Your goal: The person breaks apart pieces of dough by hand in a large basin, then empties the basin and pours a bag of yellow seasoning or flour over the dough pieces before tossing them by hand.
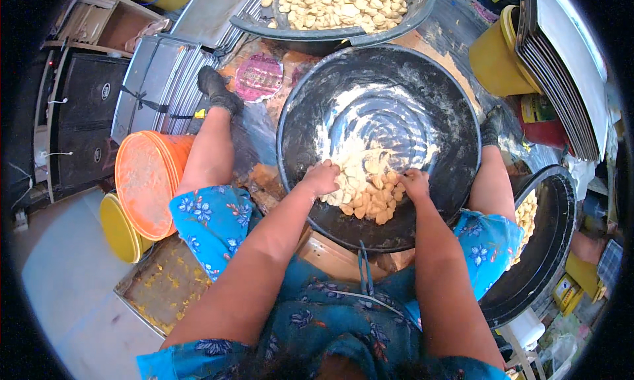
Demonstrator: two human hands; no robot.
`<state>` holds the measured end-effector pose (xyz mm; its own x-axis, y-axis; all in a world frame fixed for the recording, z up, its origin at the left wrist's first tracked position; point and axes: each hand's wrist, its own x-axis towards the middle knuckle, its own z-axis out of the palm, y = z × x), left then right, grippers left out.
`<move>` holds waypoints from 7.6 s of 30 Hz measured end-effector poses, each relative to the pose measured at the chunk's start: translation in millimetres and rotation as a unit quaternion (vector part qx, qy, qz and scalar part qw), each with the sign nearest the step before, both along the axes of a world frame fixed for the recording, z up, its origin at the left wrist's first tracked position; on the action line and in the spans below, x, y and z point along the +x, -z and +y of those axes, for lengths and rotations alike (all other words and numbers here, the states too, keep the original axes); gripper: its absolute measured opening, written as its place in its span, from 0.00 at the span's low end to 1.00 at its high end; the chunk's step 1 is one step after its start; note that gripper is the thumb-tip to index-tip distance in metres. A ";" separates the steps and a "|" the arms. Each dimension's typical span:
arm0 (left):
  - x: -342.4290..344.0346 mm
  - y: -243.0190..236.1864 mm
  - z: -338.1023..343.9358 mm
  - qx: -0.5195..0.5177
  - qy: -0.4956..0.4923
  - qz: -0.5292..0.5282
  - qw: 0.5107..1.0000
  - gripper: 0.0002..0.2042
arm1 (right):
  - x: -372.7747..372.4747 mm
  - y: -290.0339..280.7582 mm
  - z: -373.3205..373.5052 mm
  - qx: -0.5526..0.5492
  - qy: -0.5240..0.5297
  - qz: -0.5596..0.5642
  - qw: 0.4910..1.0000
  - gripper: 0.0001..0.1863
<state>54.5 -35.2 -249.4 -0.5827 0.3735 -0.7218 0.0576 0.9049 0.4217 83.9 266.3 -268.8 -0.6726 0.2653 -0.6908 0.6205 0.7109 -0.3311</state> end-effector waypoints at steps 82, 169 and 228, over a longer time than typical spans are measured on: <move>56.4 -7.4 38.4 -0.034 0.160 0.012 0.986 0.14 | 52.4 -44.2 -68.1 0.129 -0.122 -0.074 0.981 0.50; 51.1 -6.3 29.7 0.028 0.127 0.004 0.992 0.17 | 23.6 -45.7 -96.4 0.003 -0.314 -0.151 0.937 0.32; -132.4 -248.7 -45.2 0.365 -0.275 0.275 0.846 0.23 | -194.3 -247.5 -86.3 -0.305 0.083 0.320 0.893 0.18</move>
